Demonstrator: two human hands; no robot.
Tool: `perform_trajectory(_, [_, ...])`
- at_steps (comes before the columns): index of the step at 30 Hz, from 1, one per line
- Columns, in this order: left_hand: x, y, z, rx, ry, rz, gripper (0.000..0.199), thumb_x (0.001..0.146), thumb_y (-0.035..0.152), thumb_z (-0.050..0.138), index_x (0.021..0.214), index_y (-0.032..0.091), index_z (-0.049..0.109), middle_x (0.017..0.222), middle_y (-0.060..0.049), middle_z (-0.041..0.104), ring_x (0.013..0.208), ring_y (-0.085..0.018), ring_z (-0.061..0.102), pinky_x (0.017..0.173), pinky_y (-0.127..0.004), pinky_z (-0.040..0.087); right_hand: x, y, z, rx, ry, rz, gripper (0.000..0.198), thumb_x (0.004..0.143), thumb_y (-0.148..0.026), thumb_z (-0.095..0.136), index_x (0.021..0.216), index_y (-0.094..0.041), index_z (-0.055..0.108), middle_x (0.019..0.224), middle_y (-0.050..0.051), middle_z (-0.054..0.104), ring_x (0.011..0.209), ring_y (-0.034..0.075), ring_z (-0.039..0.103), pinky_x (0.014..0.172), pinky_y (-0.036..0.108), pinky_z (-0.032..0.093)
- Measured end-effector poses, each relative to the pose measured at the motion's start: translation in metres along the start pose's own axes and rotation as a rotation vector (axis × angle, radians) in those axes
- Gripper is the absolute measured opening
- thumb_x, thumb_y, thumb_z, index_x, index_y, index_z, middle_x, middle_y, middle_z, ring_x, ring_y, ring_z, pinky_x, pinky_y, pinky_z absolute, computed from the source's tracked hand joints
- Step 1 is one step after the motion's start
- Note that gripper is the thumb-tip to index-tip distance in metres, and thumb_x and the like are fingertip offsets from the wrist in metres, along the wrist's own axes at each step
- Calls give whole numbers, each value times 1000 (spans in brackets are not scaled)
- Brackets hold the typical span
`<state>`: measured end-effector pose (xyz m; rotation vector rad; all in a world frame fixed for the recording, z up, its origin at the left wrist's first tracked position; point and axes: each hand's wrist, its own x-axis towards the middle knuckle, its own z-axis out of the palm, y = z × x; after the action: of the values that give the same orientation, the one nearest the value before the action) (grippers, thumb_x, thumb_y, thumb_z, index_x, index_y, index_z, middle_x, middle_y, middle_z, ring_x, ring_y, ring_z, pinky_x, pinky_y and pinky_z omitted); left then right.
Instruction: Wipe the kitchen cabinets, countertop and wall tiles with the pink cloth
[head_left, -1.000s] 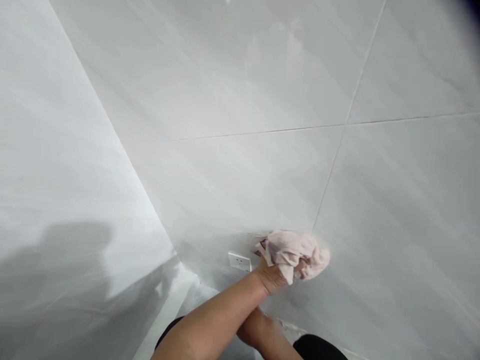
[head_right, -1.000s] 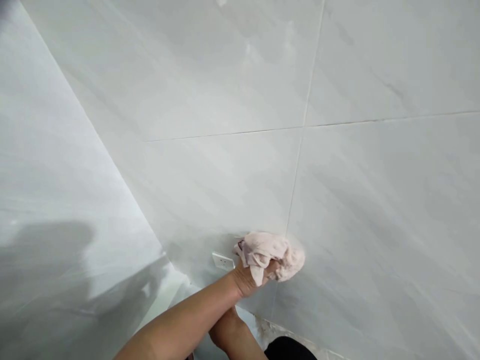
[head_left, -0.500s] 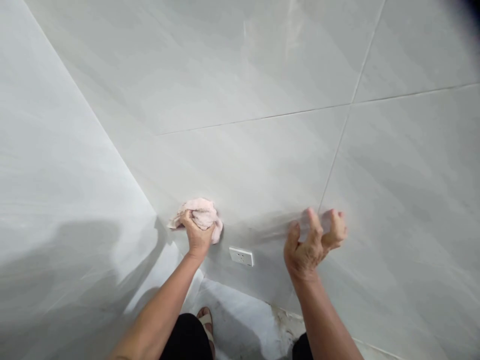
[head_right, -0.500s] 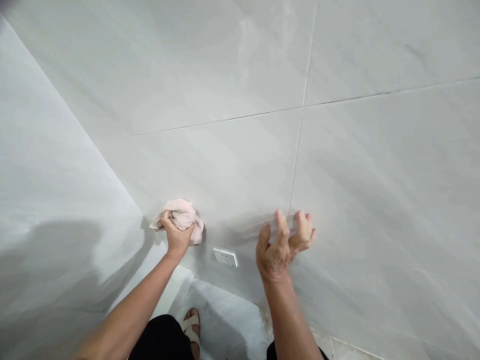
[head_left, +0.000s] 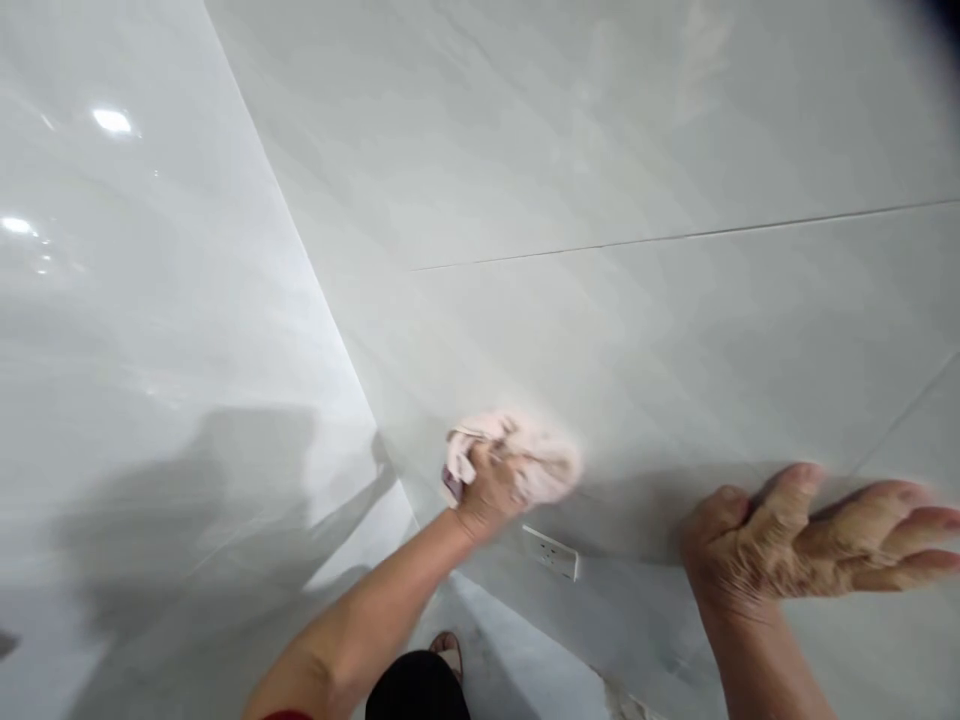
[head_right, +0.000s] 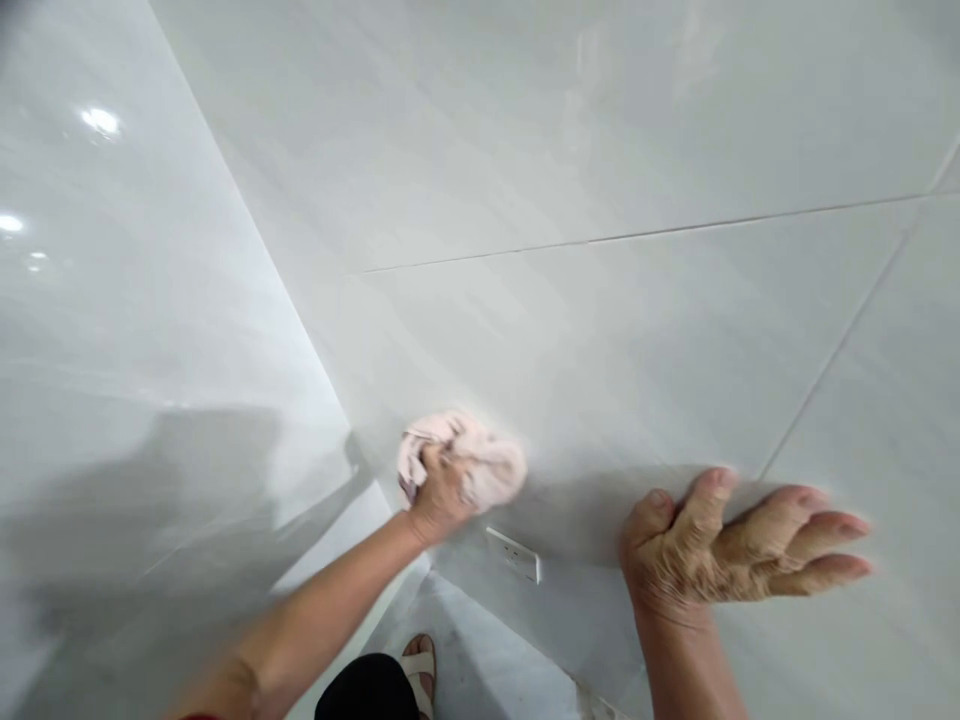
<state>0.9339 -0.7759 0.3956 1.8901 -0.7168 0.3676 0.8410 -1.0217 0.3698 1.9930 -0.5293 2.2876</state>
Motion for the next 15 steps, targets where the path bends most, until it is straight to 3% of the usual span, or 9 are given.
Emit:
perform_trajectory(2, [24, -9, -43, 188, 262, 25, 62, 50, 18, 86, 109, 18, 66, 133, -15, 40, 133, -40, 41, 120, -54, 29, -1, -1, 2, -29, -17, 27, 72, 88, -28, 48, 158, -29, 30, 167, 13, 17, 153, 42, 11, 114, 75, 18])
perform_trajectory(4, [53, -12, -80, 322, 595, 50, 60, 57, 17, 82, 113, 17, 62, 137, -16, 34, 139, -40, 35, 122, -55, 26, -4, 0, 4, -32, -41, 36, 77, 86, -28, 51, 159, -30, 28, 167, 13, 16, 153, 43, 11, 113, 77, 19])
perform_trajectory(6, [76, -9, -102, 359, 785, 80, 52, 66, 17, 76, 115, 17, 58, 141, -17, 31, 141, -37, 32, 121, -54, 26, -7, 0, 4, 4, -62, 42, 79, 85, -26, 52, 160, -28, 26, 167, 14, 15, 152, 46, 11, 110, 81, 17])
perform_trajectory(8, [86, 1, -104, 356, 785, 136, 49, 71, 18, 74, 116, 18, 56, 140, -16, 35, 139, -34, 36, 120, -52, 29, -9, -2, 0, 68, -79, 54, 79, 86, -25, 52, 160, -25, 26, 166, 17, 15, 151, 50, 10, 104, 87, 13])
perform_trajectory(11, [76, 24, -74, 374, 647, 268, 51, 71, 23, 78, 117, 19, 58, 133, -14, 43, 131, -33, 44, 116, -51, 34, -4, -6, -13, 129, -118, 63, 77, 85, -28, 60, 157, -22, 32, 162, 23, 23, 149, 54, 13, 100, 88, 16])
perform_trajectory(13, [62, 44, -45, 406, 502, 373, 53, 68, 32, 83, 116, 21, 63, 135, -15, 44, 126, -34, 46, 112, -49, 38, 12, -6, -22, 134, -149, 1, 67, 84, -33, 65, 148, -25, 47, 155, 22, 36, 145, 51, 30, 102, 82, 25])
perform_trajectory(15, [52, 66, -18, 440, 329, 524, 57, 67, 44, 84, 118, 25, 67, 139, -13, 43, 120, -33, 49, 108, -48, 42, 43, -3, -25, 148, -134, -152, 52, 85, -38, 67, 136, -30, 59, 148, 17, 46, 136, 46, 47, 104, 74, 33])
